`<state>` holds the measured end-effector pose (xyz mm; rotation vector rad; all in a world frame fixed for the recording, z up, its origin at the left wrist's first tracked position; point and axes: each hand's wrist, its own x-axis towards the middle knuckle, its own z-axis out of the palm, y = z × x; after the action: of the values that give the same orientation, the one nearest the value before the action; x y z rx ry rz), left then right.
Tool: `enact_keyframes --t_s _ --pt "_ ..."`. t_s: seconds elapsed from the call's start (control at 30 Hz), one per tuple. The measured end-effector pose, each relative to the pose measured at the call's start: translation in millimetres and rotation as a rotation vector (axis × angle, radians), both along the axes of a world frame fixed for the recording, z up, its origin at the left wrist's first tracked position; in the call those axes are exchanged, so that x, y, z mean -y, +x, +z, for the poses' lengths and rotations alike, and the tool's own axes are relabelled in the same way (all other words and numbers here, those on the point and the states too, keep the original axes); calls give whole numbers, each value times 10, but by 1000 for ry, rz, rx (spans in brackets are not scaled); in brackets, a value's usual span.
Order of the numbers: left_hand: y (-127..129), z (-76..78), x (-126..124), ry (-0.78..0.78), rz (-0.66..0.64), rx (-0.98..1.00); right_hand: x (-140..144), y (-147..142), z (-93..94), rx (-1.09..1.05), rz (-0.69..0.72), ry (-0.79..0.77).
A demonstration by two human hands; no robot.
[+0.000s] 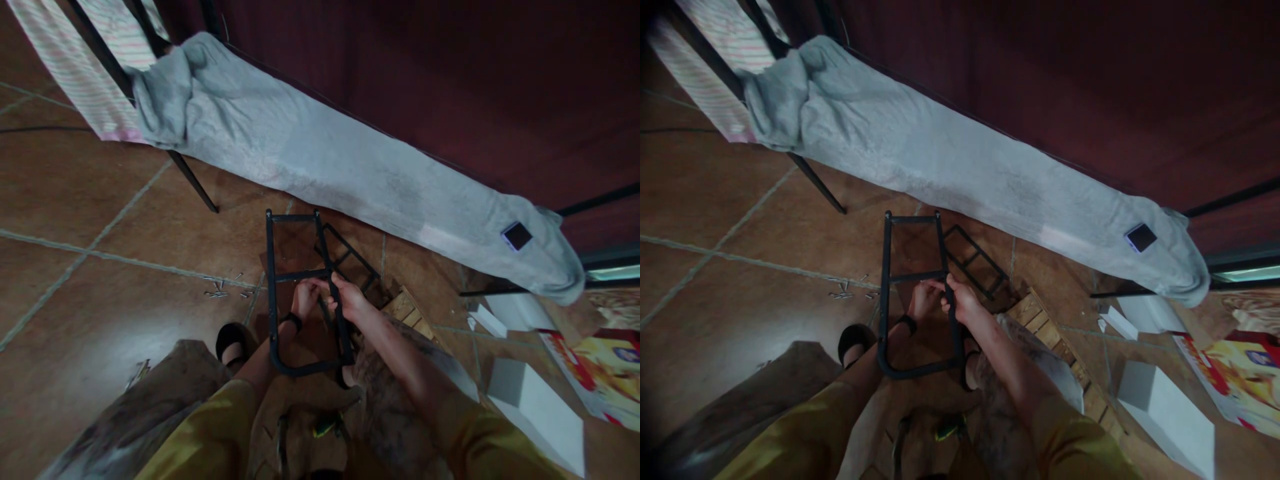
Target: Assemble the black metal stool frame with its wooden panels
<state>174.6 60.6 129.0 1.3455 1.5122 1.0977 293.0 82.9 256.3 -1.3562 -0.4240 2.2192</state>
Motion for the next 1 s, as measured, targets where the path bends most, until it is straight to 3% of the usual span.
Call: enact_keyframes --t_s 0.3,0.57,0.7,0.83,1.0 --pt "-23 -4 26 41 -35 -17 6 -28 4 -8 10 15" --pt "-194 -26 153 18 43 -126 -8 -14 27 16 -8 15" --pt "-234 -66 335 -22 154 -150 -20 19 104 40 13 4" --pt "-279 -84 656 -119 361 -171 -33 39 159 78 41 6" --pt "-592 -111 961 -300 626 -178 -74 73 104 104 73 57"
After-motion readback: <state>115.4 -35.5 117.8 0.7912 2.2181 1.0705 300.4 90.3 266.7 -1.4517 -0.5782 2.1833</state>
